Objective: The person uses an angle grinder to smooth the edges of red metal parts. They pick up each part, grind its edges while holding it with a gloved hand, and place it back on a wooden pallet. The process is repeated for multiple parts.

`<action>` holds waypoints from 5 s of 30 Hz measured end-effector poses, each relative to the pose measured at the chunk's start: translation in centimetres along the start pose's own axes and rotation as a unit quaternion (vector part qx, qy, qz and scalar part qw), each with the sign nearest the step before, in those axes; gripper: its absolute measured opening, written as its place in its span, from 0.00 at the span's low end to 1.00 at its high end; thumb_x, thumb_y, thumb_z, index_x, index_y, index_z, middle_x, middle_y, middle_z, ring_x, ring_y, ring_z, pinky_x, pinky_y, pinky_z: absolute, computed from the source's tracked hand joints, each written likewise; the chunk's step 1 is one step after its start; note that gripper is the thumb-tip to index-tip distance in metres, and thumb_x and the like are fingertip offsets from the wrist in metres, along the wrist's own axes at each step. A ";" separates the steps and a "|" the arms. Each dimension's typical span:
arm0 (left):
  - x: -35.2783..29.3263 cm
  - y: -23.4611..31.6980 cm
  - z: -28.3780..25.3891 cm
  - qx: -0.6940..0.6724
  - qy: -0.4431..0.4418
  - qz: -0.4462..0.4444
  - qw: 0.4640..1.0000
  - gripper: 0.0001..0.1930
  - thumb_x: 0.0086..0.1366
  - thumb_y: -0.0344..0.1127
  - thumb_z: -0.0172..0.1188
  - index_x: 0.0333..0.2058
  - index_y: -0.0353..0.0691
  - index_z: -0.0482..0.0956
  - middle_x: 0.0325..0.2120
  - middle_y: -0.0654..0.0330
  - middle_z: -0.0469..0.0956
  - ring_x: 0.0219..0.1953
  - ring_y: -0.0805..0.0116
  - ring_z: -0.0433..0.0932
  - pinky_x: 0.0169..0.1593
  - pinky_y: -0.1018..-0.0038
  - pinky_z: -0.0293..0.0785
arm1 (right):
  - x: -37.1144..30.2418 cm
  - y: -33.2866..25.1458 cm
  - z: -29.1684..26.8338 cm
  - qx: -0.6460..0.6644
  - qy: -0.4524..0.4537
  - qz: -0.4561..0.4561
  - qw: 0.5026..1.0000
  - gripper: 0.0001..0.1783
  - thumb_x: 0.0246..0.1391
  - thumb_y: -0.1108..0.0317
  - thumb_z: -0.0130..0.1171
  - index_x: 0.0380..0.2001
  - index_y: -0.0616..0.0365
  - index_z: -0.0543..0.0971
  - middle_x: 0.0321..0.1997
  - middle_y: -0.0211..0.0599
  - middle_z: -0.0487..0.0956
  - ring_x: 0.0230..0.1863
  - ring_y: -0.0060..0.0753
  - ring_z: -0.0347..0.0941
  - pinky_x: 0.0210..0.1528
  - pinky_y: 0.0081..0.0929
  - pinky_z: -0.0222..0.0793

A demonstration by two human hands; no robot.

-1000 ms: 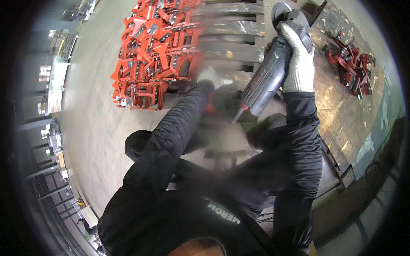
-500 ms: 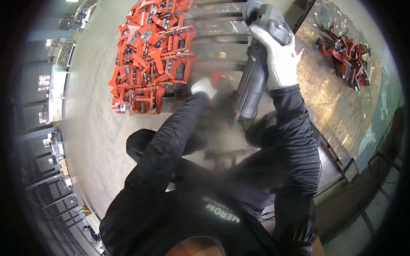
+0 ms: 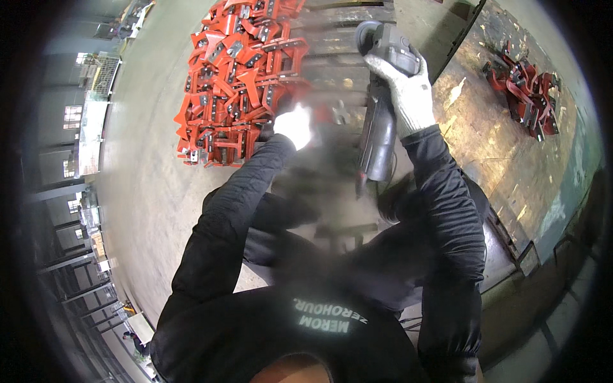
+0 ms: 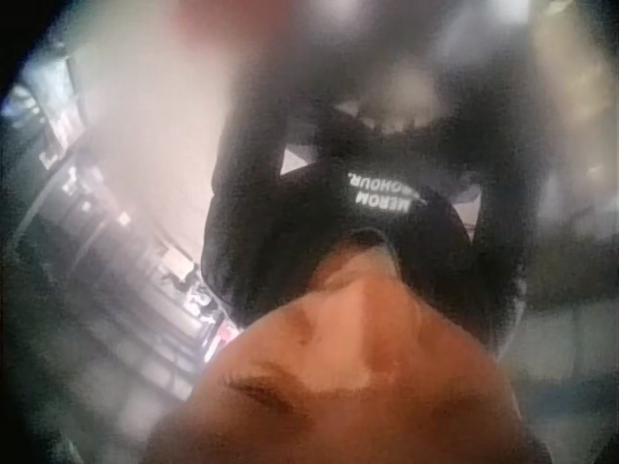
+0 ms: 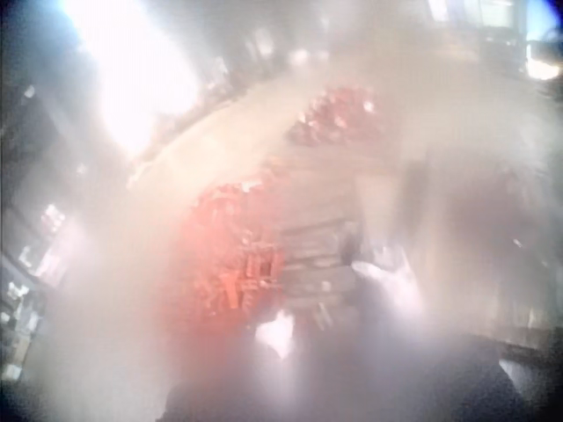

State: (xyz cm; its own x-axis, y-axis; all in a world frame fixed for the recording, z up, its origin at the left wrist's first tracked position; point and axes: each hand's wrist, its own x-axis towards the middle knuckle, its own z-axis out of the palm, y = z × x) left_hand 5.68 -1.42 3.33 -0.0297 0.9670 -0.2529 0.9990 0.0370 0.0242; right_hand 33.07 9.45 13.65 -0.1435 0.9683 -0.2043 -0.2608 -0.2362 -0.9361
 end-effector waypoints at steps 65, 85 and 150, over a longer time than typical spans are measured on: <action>-3.4 -2.7 -5.1 -0.267 0.151 -0.004 0.952 0.30 0.62 0.37 0.70 0.60 0.31 0.73 0.53 0.48 0.74 0.54 0.57 0.76 0.58 0.65 0.75 | -2.7 1.6 1.0 -0.036 -0.121 0.112 0.986 0.50 0.49 0.64 0.78 0.69 0.63 0.60 0.43 0.42 0.81 0.32 0.28 0.80 0.33 0.29 0.80; -0.9 -6.1 -2.2 -0.318 0.257 -0.036 0.912 0.27 0.55 0.32 0.77 0.52 0.31 0.78 0.47 0.57 0.74 0.43 0.69 0.81 0.46 0.72 0.79 | -2.6 0.5 1.8 -0.035 -0.226 0.276 0.933 0.26 0.56 0.53 0.70 0.52 0.56 0.76 0.35 0.34 0.81 0.31 0.27 0.79 0.37 0.28 0.78; -2.5 -3.2 -4.2 -0.193 0.225 -0.057 0.953 0.27 0.53 0.37 0.74 0.53 0.43 0.80 0.47 0.55 0.79 0.41 0.57 0.82 0.46 0.66 0.79 | -2.9 2.8 4.6 -0.105 -0.184 0.120 0.970 0.57 0.44 0.66 0.81 0.73 0.63 0.57 0.59 0.44 0.77 0.55 0.31 0.76 0.57 0.30 0.75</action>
State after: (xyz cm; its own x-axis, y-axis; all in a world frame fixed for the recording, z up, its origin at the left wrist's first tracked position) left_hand 2.45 -2.93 7.97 -0.2352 0.9580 0.1640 0.9046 0.1541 0.3974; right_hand 28.42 5.62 12.97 -0.5170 0.7836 -0.3445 0.0178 -0.3925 -0.9196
